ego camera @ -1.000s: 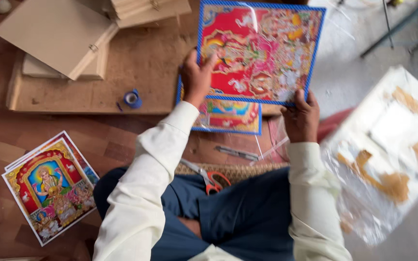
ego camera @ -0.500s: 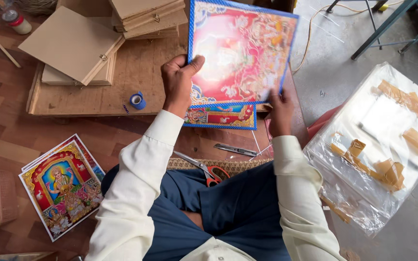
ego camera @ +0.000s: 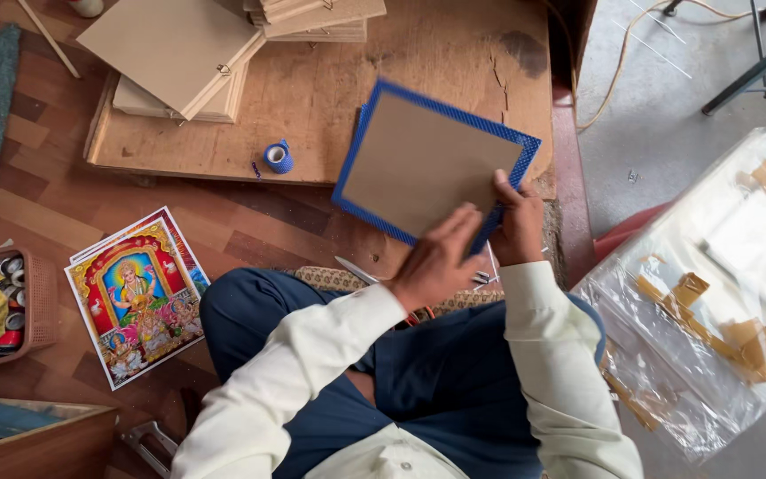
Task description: The person sits on the floor and applies blue decorative tape to the edges of a printed religious image mounted on cardboard. They use scissors to cut the tape and a metal ruler to press it flat, then trim the image edges. The finished framed piece is placed on a stack of similar items.
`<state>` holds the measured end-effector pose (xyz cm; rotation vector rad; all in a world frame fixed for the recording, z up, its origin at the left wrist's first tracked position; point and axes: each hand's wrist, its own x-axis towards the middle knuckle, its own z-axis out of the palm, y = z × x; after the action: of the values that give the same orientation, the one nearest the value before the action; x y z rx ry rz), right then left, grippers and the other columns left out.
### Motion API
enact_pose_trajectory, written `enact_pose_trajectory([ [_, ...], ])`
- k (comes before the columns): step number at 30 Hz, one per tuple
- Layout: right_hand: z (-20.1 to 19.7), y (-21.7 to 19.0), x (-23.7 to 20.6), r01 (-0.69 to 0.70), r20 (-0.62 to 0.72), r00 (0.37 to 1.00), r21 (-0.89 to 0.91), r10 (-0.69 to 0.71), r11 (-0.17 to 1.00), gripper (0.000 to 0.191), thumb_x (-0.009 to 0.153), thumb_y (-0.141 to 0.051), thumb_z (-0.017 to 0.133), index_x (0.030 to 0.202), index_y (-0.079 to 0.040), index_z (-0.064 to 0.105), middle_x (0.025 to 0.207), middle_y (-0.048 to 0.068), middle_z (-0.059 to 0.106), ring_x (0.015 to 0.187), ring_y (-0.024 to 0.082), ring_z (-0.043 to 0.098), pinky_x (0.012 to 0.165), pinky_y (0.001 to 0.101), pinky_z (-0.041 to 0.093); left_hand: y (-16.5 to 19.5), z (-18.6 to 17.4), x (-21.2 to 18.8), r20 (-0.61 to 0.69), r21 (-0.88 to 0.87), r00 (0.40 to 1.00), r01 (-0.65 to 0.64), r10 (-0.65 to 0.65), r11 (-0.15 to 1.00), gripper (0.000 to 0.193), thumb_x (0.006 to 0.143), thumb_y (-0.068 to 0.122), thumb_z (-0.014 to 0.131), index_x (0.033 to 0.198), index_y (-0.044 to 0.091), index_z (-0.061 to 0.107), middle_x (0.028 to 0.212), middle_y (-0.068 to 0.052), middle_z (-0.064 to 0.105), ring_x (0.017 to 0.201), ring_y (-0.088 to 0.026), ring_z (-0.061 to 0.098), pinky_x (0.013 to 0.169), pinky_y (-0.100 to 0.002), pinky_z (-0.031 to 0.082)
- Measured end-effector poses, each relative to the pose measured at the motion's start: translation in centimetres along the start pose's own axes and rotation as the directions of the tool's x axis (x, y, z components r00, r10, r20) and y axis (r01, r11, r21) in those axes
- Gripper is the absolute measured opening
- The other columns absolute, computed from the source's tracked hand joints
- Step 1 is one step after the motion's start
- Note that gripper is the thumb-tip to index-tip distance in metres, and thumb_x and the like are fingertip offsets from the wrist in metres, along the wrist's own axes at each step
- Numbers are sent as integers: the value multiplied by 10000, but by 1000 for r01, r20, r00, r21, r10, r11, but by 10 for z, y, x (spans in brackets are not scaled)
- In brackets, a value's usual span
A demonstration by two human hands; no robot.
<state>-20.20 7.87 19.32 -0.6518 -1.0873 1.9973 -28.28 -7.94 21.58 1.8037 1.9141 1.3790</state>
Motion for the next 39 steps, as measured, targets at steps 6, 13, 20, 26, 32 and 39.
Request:
enact_pose_trajectory([
  [6, -39, 28, 70, -300, -17, 953, 51, 301, 953, 373, 991, -350, 620, 1154, -17, 661, 1016, 92, 741, 850, 194, 738, 765, 344, 622, -120, -88, -37, -87, 349, 927, 371, -364, 860, 1047, 677, 370, 977, 1452, -22, 393, 1550, -309, 275, 1425, -482, 314, 1151, -544, 296],
  [13, -17, 21, 106, -212, -62, 977, -240, 203, 947, 283, 1021, -225, 684, 1167, 17, 669, 962, 83, 701, 768, 182, 694, 666, 344, 574, -193, -63, -53, -208, 190, 875, 473, -436, 860, 721, 730, 77, 882, 1384, -6, 588, 1535, -265, 472, 1390, -437, 497, 1162, -451, 434],
  [20, -31, -2, 106, -122, 53, 988, -333, 148, 935, 445, 947, -177, 749, 1293, 75, 630, 1117, 112, 714, 987, 201, 690, 865, 326, 577, -184, -61, -48, -198, 123, 852, 512, -485, 850, 707, 712, -5, 875, 1357, -47, 587, 1462, -258, 507, 1299, -435, 544, 1061, -436, 480],
  [26, -64, 22, 81, 6, -59, 992, -854, -108, 520, 788, 770, -209, 921, 1391, 54, 513, 1248, 174, 637, 1114, 304, 662, 897, 394, 588, -160, -68, -41, -158, 137, 886, 457, -436, 879, 658, 718, -42, 845, 1339, -17, 630, 1435, -239, 535, 1260, -419, 583, 1029, -428, 517],
  [32, -54, 44, 3, 56, 58, 997, -997, -55, -45, 911, 597, -150, 976, 1367, 27, 522, 1037, 277, 708, 965, 432, 688, 814, 494, 551, -166, -60, -44, -161, 113, 880, 466, -446, 878, 619, 749, -76, 804, 1341, -14, 633, 1445, -275, 534, 1201, -419, 626, 963, -421, 553],
  [39, -36, 44, -3, 41, 54, 990, -994, -133, -102, 698, 643, -123, 941, 1247, -19, 608, 978, 252, 730, 926, 431, 713, 794, 501, 562, -173, -65, -43, -210, 180, 899, 423, -385, 888, 586, 710, -93, 815, 1275, -34, 672, 1346, -283, 607, 1189, -437, 628, 967, -432, 549],
])
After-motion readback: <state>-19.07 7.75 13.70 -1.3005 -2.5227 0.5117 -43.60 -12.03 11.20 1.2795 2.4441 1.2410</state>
